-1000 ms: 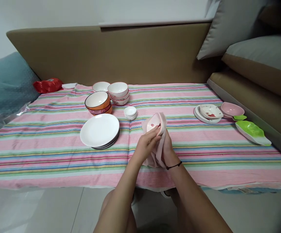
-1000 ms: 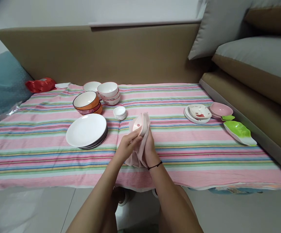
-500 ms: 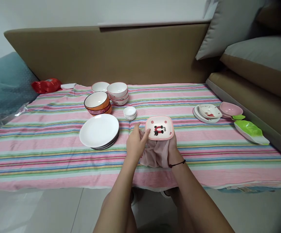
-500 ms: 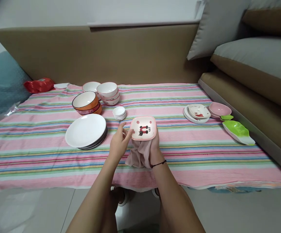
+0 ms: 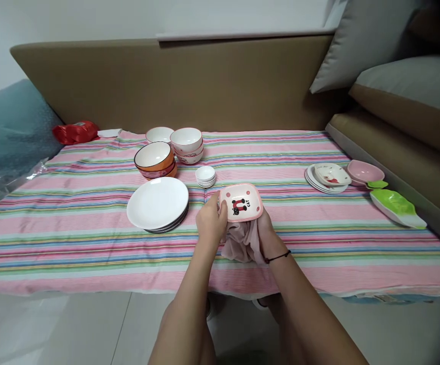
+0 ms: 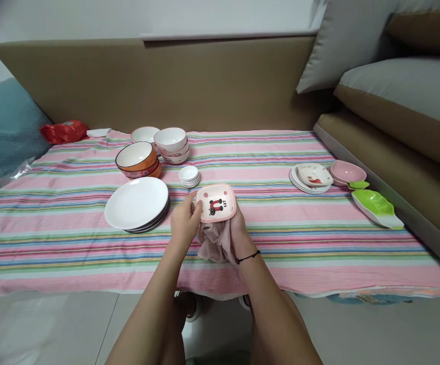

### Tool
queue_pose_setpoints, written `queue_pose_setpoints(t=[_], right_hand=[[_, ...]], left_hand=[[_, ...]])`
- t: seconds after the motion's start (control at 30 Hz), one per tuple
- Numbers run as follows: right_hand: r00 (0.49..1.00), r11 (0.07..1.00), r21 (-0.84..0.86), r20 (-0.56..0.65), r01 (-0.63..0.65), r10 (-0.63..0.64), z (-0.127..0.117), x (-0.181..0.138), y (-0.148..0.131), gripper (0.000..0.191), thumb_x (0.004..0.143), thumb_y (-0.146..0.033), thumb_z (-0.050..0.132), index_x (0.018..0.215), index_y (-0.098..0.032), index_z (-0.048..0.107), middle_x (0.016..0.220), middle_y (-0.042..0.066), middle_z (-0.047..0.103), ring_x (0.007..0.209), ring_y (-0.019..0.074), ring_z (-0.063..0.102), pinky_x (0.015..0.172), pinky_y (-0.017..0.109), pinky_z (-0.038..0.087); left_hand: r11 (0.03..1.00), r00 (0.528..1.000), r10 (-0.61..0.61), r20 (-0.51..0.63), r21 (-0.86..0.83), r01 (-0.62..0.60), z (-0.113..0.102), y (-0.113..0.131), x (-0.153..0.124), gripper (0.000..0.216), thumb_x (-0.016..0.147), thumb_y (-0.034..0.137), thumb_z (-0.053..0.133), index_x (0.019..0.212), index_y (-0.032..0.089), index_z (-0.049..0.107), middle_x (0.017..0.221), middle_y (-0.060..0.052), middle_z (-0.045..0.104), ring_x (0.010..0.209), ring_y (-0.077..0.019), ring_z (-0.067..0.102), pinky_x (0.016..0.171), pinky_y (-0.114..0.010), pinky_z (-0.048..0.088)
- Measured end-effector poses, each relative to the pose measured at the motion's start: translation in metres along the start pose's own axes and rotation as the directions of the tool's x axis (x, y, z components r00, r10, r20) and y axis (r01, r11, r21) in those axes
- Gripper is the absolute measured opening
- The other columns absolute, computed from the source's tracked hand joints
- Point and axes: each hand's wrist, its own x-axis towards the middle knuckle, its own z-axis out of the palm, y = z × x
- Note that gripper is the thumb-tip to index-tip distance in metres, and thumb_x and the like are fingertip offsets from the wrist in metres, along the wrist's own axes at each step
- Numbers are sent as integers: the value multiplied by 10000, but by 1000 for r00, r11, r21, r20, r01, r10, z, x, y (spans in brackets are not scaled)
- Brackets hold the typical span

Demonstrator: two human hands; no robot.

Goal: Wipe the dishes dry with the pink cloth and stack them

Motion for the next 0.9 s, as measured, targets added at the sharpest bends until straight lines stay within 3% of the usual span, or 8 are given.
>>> queue_pose_setpoints(t=[0.13, 0.23, 0.33, 0.47, 0.63, 0.73, 0.83, 0.9], right_hand=[[991, 989, 78, 45, -128, 125, -1, -8, -11, 685, 897, -667, 242, 956, -151, 689, 914, 121, 720, 832, 275, 670, 661, 409, 560], [970, 953, 184, 81, -239, 227, 3, -13, -18, 682, 891, -674, 253, 1010, -151, 674, 940, 124, 723, 854, 266, 676, 717, 403, 556], [993, 988, 106, 28, -113, 111, 3, -16, -22, 514, 869, -609, 440, 1012, -167, 659, 980, 96, 712, 864, 235, 664, 746, 354, 538], [993, 968, -222, -9, 116, -121, -5, -16, -25, 348, 807, -513, 591, 849, -172, 642, 797, 38, 667, 696, 174, 585, 605, 272, 462], [974, 846, -490, 175, 211, -142, -15, -16, -27, 259, 785, -438, 608, 827, -183, 617, 768, 13, 620, 680, 162, 527, 580, 261, 413], [967, 823, -511, 193, 246, -169, -16, -15, -24, 233, 792, -411, 579, 789, -178, 593, 747, 11, 599, 677, 162, 518, 596, 268, 418], [968, 873, -421, 80, 248, -237, -15, -11, -20, 231, 794, -384, 560, 883, -174, 599, 807, 26, 621, 729, 178, 550, 630, 281, 445], [960, 900, -347, 7, 264, -279, -15, -9, -17, 291, 785, -355, 568, 1013, -176, 589, 942, 49, 642, 837, 197, 577, 706, 300, 470]], left_hand=[[995, 993, 104, -58, -3, -105, -1, -9, 4, 419, 906, 292, 397, 1258, 135, 561, 826, -79, 682, 742, -195, 618, 641, -274, 395], [977, 977, 200, -77, -61, -204, -4, -16, 7, 421, 915, 288, 400, 1273, 127, 551, 903, -94, 695, 789, -189, 631, 697, -272, 427], [942, 969, 242, -51, -228, -247, -9, -23, 12, 414, 913, 307, 430, 1270, 145, 562, 962, -87, 703, 814, -172, 636, 725, -256, 450], [854, 969, 229, 94, -497, -154, -14, -30, 16, 393, 887, 341, 482, 1208, 158, 615, 1090, -81, 696, 930, -192, 637, 787, -272, 482], [820, 938, 196, 287, -573, 4, -19, -30, 14, 379, 858, 371, 525, 1143, 158, 656, 1134, -85, 684, 974, -220, 631, 806, -300, 494], [793, 957, 133, 257, -607, 53, -18, -27, 15, 375, 850, 393, 542, 1132, 174, 655, 1123, -77, 677, 961, -203, 622, 799, -285, 491], [730, 988, -43, 148, -671, 132, -13, -25, 18, 422, 877, 451, 477, 1183, 186, 595, 1067, -70, 659, 850, -161, 618, 732, -267, 497], [692, 976, -104, 192, -691, 210, -8, -22, 18, 446, 890, 497, 420, 1168, 184, 573, 963, -57, 649, 717, -136, 598, 642, -255, 492]])
